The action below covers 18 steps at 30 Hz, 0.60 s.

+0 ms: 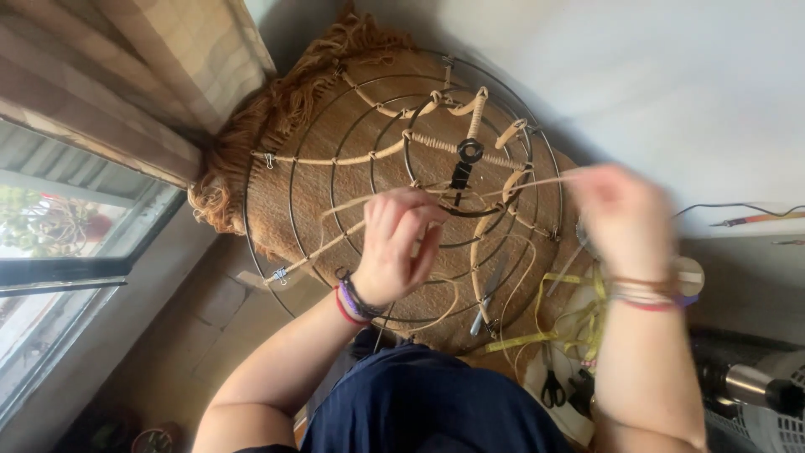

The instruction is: Weaving cord around a metal frame to create a furniture piece

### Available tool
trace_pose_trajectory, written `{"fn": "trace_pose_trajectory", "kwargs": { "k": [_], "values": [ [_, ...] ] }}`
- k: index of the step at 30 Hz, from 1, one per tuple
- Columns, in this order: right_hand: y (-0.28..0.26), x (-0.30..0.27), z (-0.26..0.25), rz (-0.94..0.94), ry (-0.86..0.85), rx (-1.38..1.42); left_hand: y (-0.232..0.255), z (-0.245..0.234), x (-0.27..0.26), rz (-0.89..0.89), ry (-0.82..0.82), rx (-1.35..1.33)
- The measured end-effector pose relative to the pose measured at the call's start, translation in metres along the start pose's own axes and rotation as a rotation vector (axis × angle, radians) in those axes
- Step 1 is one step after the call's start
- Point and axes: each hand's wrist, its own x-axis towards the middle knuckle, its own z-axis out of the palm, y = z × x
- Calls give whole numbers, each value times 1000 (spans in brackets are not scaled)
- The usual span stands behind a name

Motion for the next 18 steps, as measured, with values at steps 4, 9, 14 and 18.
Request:
{"fn": "trace_pose_trajectory", "kwargs": {
  "k": [4,9,14,18],
  "values": [
    [13,3,-16,138,178,-44,-8,2,-1,-76,52,73],
    [-8,8,59,-238,74,7,-27,6,-3,-63,103,68],
    [139,-9,5,6,461,14,-37,-11,-4,-107,115,127],
    [-3,6,30,113,247,100,-29,-2,1,-109,129,116]
  ]
}}
